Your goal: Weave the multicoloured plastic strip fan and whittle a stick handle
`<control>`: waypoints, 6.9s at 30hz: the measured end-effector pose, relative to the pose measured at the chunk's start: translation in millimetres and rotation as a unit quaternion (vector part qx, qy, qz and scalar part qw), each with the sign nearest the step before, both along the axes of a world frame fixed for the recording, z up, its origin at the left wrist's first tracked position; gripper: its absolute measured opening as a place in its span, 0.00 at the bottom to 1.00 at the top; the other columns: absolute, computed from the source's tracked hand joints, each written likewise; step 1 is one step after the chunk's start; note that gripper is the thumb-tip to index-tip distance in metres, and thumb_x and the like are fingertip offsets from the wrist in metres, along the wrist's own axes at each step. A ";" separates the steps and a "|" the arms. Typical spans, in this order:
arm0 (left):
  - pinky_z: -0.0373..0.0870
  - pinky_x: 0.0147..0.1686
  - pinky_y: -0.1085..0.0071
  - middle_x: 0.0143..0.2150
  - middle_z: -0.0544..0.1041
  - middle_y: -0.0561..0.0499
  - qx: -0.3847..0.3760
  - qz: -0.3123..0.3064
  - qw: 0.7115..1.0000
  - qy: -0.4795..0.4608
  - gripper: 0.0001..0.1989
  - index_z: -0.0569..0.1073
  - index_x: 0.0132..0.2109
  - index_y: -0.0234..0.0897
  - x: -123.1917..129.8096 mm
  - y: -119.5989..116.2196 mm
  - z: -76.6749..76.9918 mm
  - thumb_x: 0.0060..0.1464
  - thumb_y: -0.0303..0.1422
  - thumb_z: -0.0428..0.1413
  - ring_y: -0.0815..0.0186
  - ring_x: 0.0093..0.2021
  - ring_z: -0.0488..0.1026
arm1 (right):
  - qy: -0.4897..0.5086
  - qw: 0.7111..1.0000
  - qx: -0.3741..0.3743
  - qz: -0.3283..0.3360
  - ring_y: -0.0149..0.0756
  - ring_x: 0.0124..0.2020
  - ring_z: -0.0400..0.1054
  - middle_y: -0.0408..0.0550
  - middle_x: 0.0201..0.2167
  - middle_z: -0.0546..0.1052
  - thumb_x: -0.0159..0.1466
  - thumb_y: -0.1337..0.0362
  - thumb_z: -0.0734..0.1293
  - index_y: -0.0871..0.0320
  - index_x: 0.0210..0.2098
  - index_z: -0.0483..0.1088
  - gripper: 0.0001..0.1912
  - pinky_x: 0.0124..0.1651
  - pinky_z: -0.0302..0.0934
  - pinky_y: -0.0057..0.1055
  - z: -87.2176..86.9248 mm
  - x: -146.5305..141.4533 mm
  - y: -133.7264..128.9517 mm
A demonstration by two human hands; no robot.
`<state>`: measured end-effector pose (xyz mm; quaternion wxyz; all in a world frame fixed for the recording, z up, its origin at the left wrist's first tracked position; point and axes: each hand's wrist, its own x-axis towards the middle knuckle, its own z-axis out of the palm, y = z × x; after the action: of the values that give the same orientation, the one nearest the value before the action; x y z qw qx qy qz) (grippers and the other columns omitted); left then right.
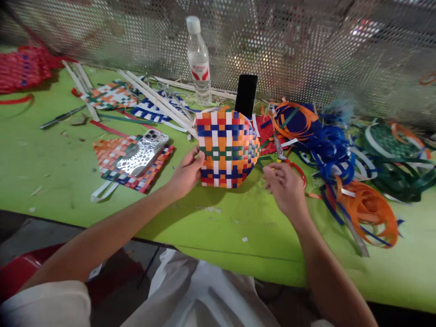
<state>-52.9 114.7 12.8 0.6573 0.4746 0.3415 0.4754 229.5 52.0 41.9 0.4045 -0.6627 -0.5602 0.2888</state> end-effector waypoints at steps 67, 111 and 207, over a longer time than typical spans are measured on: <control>0.82 0.54 0.54 0.50 0.85 0.46 -0.153 -0.051 0.987 0.012 0.19 0.84 0.45 0.39 17.1 -32.5 31.7 0.48 0.41 0.73 0.53 0.50 0.83 | 0.364 0.892 -0.196 0.183 0.30 0.22 0.73 0.47 0.23 0.80 0.61 0.53 0.78 0.60 0.30 0.78 0.16 0.23 0.70 0.25 -15.7 -64.9 -26.2; 0.82 0.43 0.59 0.45 0.85 0.48 -0.100 0.033 0.994 0.000 0.17 0.83 0.45 0.42 16.9 -33.0 17.1 0.61 0.50 0.62 0.57 0.44 0.83 | 0.361 0.911 -0.131 0.149 0.31 0.22 0.73 0.47 0.23 0.80 0.65 0.54 0.75 0.58 0.30 0.79 0.14 0.24 0.67 0.26 -19.3 -70.2 -35.8; 0.76 0.54 0.47 0.56 0.79 0.37 -0.084 -0.065 0.989 -0.107 0.29 0.76 0.50 0.38 0.0 -14.2 23.1 0.51 0.56 0.66 0.43 0.58 0.76 | -0.094 0.944 0.303 0.088 0.46 0.49 0.75 0.55 0.49 0.79 0.72 0.52 0.63 0.52 0.44 0.81 0.17 0.54 0.74 0.47 -16.1 -31.1 -16.8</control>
<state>-53.0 100.5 35.9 0.7575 0.3852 0.2764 0.4488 198.4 35.2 25.8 0.5049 -0.4807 -0.7128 0.0765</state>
